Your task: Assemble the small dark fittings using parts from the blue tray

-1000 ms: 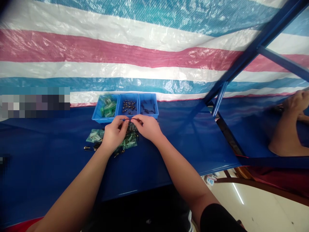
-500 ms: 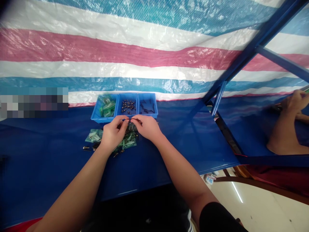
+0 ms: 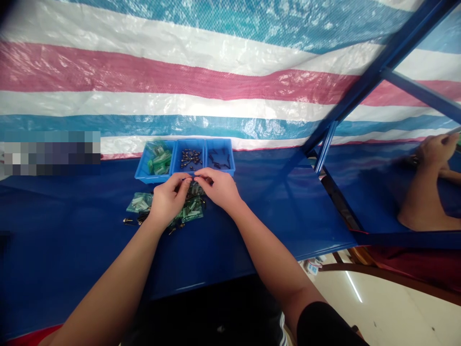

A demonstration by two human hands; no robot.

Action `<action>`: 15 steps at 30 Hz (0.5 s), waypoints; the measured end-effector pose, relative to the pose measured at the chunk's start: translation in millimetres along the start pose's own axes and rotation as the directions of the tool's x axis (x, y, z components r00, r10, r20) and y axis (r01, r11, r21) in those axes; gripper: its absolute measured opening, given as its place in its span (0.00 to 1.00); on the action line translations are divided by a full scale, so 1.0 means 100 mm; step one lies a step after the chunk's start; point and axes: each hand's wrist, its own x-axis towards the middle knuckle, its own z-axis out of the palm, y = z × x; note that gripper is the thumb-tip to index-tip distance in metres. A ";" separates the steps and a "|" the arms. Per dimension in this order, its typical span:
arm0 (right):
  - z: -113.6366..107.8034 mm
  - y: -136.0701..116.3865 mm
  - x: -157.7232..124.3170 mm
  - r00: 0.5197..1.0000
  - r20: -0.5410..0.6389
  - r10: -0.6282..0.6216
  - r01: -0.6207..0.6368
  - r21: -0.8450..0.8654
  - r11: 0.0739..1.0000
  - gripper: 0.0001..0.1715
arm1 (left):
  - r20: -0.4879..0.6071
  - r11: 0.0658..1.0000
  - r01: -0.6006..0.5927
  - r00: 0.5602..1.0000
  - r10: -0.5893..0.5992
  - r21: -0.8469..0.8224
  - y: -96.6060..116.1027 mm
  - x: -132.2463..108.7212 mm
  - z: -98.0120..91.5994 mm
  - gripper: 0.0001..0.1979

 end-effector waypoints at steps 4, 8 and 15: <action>0.01 0.02 0.00 1.000 -0.008 -0.018 0.018 -0.005 1.000 0.10 | -0.009 1.000 0.005 1.000 -0.005 0.000 0.01 0.00 -0.01 0.15; 0.02 0.03 0.00 1.000 -0.007 -0.015 0.015 -0.002 1.000 0.11 | -0.013 1.000 0.008 1.000 -0.008 -0.008 0.01 0.00 0.00 0.15; 0.00 0.01 0.01 0.996 0.052 -0.075 0.078 -0.069 0.994 0.11 | 0.001 0.999 0.016 1.000 -0.016 -0.032 0.01 0.00 0.01 0.15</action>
